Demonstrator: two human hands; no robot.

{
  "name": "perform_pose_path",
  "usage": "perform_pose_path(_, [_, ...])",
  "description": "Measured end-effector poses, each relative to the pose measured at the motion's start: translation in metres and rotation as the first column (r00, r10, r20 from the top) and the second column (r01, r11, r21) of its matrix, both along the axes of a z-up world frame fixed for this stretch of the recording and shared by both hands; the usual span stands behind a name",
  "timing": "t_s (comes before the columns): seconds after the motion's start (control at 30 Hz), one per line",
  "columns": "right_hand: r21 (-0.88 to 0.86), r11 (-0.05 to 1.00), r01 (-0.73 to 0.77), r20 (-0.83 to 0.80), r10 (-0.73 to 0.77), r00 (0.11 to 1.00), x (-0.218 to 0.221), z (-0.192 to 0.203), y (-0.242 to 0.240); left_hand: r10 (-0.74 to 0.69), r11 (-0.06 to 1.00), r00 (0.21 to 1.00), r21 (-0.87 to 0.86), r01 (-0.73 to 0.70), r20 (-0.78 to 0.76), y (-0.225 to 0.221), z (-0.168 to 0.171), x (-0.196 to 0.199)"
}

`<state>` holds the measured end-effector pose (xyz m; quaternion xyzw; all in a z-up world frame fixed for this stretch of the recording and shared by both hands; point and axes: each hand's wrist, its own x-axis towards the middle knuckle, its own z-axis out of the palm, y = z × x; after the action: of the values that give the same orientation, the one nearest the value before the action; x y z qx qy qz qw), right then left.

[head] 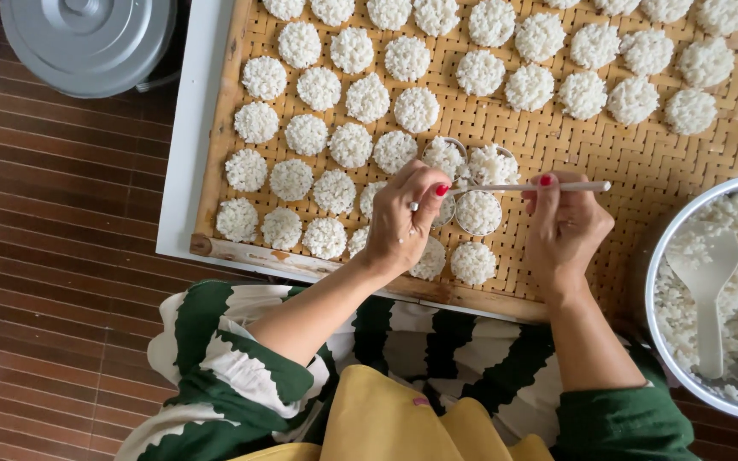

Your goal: Shape cooked rice into small circular cakes on a bamboo tray using a mold and a stick

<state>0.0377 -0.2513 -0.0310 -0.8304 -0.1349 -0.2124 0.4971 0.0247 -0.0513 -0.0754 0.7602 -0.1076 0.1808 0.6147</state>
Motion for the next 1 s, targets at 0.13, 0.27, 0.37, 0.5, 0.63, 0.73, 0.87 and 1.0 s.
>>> perform_pose_path(0.13, [0.117, 0.993, 0.001, -0.017, 0.001, 1.000, 0.000, 0.001, 0.002, 0.002, 0.999, 1.000, -0.036, -0.002, -0.002, 0.005, 0.027, 0.000])
perform_pose_path(0.27, [0.073, 0.996, -0.045, 0.003, 0.045, 0.999, -0.003, 0.010, 0.010, 0.048, 0.999, 0.997, 0.008, -0.048, 0.067, 0.013, 0.021, 0.004])
perform_pose_path(0.37, [-0.013, 0.999, -0.038, 0.050, 0.039, 0.998, -0.006, 0.011, 0.002, 0.067, 0.996, 0.993, 0.050, -0.072, 0.101, 0.014, 0.016, 0.007])
perform_pose_path(0.5, [-0.164, 0.986, -0.024, 0.080, 0.038, 0.996, -0.013, 0.006, -0.004, 0.055, 0.995, 0.991, 0.074, -0.064, 0.123, 0.011, 0.017, 0.007])
perform_pose_path(0.63, [-0.188, 0.979, -0.084, 0.112, 0.106, 0.988, -0.008, 0.008, 0.008, -0.020, 0.997, 0.995, 0.078, 0.012, 0.101, 0.007, 0.008, 0.008])
perform_pose_path(0.73, [-0.220, 0.970, -0.099, 0.181, 0.140, 0.973, -0.008, 0.016, 0.013, -0.036, 0.997, 0.994, 0.078, 0.028, 0.103, 0.006, 0.006, 0.008])
perform_pose_path(0.87, [-0.200, 0.970, -0.137, 0.189, 0.175, 0.966, -0.008, 0.013, 0.015, -0.012, 0.996, 0.994, 0.085, 0.003, 0.109, 0.011, 0.006, 0.009])
perform_pose_path(1.0, [-0.144, 0.977, -0.160, 0.174, 0.184, 0.967, -0.007, 0.000, 0.010, 0.001, 0.994, 0.989, 0.111, -0.017, 0.147, 0.014, 0.012, 0.009])
